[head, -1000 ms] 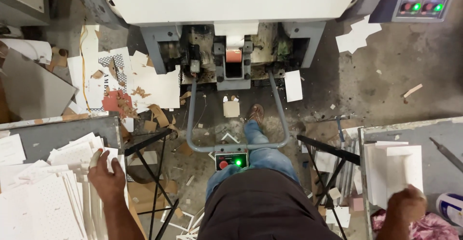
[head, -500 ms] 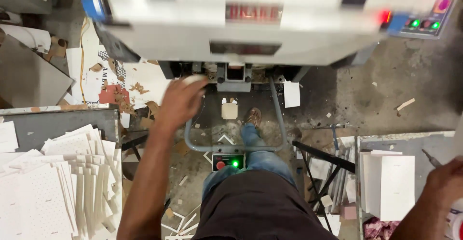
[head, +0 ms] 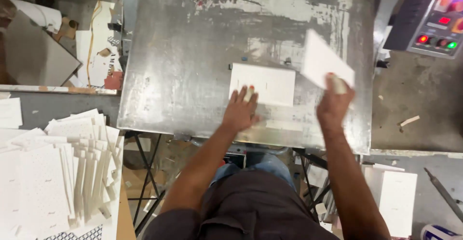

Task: Manually feeding paper sheets into a die-cutting or punching machine and removing them.

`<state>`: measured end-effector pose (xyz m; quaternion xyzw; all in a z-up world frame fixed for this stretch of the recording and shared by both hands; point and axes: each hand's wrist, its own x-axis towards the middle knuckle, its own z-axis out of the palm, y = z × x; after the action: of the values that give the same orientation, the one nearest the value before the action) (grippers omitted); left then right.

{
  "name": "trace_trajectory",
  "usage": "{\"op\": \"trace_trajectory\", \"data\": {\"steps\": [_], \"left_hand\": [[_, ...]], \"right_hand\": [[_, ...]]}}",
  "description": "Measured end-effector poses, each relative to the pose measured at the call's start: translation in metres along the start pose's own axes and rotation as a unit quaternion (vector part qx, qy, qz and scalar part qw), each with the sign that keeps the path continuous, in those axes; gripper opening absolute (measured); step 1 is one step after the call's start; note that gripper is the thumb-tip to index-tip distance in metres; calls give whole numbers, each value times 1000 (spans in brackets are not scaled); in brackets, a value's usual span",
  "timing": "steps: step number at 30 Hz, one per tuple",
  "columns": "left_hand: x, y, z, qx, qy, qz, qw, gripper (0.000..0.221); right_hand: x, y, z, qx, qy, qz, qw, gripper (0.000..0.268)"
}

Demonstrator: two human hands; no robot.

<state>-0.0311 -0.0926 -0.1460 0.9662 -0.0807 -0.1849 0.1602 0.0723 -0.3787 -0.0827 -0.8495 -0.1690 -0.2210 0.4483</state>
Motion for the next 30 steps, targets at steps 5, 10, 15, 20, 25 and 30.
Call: {"op": "trace_trajectory", "data": {"steps": [5,10,15,20,25,30], "left_hand": [[-83,1,28,6,12,35,999,94],[-135,-25,82,19,156,41,987,45],[-172,-48,39,-33,46,4,998,56],[-228,-89,-12,20,169,-2,985,54],[-313,-130,-83,50,280,-260,923,45],[-446,-251,1,261,383,-455,761,21]], "right_hand": [[-47,-18,80,-243,-282,-112,921,33],[-86,-22,113,-231,-301,-169,910,40],[-70,-18,131,-235,-313,-200,898,41],[-58,-12,141,-204,-309,-209,905,40],[-54,-8,143,-155,-341,-163,913,49],[-51,-10,156,-174,-355,-121,911,66]]}}
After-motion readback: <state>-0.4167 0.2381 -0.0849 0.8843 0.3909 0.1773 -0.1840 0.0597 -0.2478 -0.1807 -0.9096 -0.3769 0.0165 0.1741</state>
